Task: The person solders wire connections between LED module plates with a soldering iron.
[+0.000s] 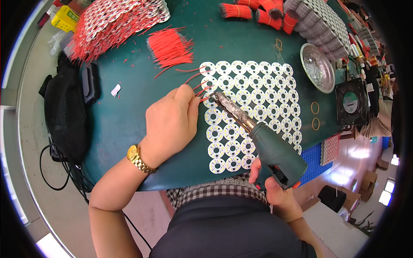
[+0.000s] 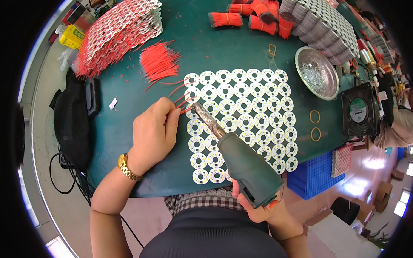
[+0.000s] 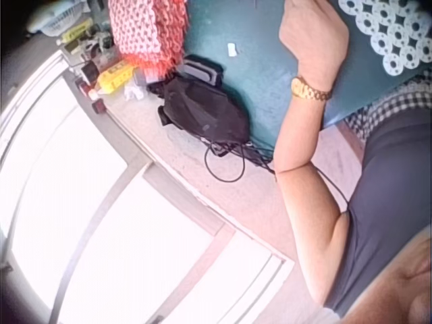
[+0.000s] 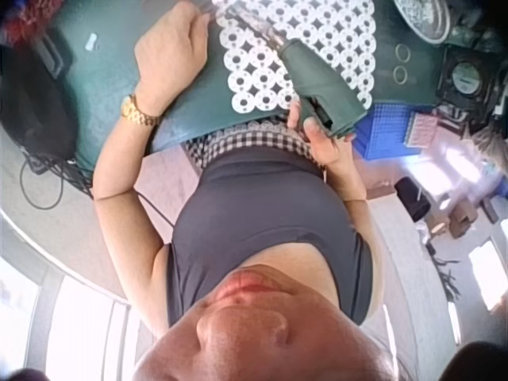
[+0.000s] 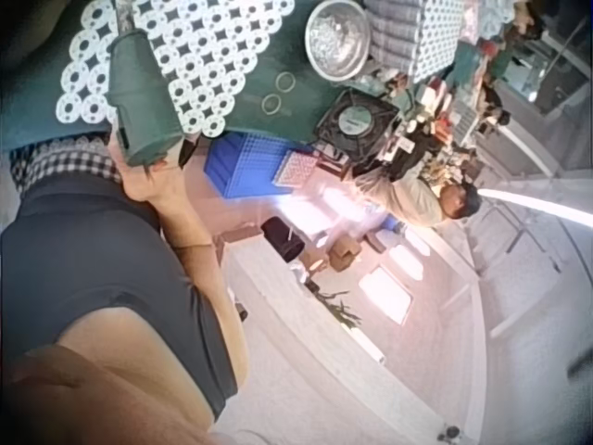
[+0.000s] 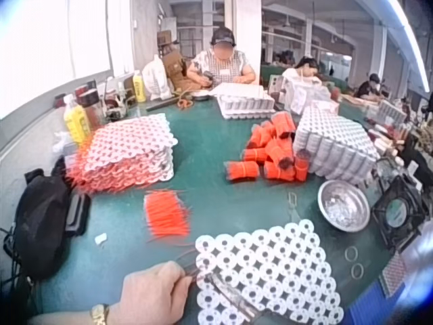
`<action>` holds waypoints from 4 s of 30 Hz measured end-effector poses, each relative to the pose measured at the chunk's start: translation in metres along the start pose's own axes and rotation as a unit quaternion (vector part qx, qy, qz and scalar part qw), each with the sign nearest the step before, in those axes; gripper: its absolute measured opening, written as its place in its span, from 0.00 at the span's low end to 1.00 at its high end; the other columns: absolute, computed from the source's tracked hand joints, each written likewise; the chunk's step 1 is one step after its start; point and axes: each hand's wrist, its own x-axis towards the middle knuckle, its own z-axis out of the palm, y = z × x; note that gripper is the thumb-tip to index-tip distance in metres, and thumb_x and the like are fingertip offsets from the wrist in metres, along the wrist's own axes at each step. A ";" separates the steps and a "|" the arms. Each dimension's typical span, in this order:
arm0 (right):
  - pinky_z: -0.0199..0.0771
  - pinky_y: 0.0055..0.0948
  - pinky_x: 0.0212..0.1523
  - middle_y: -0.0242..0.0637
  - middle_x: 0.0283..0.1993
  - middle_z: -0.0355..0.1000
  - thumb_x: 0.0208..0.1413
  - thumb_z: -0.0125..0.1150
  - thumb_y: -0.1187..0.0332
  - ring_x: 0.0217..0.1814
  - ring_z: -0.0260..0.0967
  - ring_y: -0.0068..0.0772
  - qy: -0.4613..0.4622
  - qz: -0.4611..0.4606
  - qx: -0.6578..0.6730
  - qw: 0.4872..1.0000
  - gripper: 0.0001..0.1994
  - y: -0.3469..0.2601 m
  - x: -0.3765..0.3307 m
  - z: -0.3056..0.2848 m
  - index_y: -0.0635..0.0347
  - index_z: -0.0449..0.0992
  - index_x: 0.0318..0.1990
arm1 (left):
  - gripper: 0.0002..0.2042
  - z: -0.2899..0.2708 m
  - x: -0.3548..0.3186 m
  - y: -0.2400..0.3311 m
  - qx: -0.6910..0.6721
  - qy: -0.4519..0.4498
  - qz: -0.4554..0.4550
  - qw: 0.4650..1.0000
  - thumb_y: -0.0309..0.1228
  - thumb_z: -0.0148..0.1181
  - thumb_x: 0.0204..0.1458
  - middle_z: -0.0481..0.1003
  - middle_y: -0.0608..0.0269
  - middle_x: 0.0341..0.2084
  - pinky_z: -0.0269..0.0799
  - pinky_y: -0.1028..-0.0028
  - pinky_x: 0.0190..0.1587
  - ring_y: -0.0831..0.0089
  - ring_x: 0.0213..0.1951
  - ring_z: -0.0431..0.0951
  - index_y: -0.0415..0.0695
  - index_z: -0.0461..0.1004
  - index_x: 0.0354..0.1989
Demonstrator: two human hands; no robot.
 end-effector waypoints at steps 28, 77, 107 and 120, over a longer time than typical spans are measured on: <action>0.69 0.27 0.30 0.37 0.32 0.68 0.53 0.58 0.36 0.31 0.68 0.29 -0.053 -0.173 0.029 0.983 0.39 0.030 0.002 -0.006 0.60 0.63 0.59 | 0.06 -0.051 0.015 0.001 0.070 0.030 -0.056 0.995 0.25 0.58 0.56 0.72 0.50 0.25 0.67 0.60 0.28 0.50 0.26 0.73 0.39 0.67 0.31; 0.69 0.27 0.31 0.39 0.33 0.68 0.47 0.62 0.33 0.33 0.69 0.32 -0.003 -0.114 0.134 0.984 0.41 0.044 -0.024 -0.005 0.58 0.64 0.57 | 0.06 -0.024 0.001 0.006 -0.093 0.028 -0.075 0.993 0.24 0.56 0.59 0.66 0.62 0.17 0.61 0.73 0.24 0.78 0.20 0.63 0.37 0.68 0.30; 0.67 0.25 0.30 0.37 0.33 0.69 0.51 0.63 0.40 0.32 0.67 0.26 -0.054 -0.103 0.047 0.992 0.34 0.063 -0.026 -0.008 0.60 0.67 0.53 | 0.07 -0.011 -0.013 0.021 -0.005 -0.084 -0.029 0.996 0.27 0.58 0.55 0.71 0.54 0.20 0.65 0.63 0.25 0.55 0.22 0.72 0.40 0.68 0.27; 0.67 0.23 0.27 0.36 0.35 0.70 0.54 0.61 0.44 0.29 0.68 0.25 -0.096 -0.151 0.028 0.983 0.30 0.079 -0.019 -0.018 0.65 0.71 0.48 | 0.06 -0.011 -0.011 0.021 0.008 -0.093 -0.034 0.995 0.27 0.58 0.54 0.72 0.53 0.20 0.66 0.62 0.26 0.54 0.23 0.73 0.40 0.68 0.28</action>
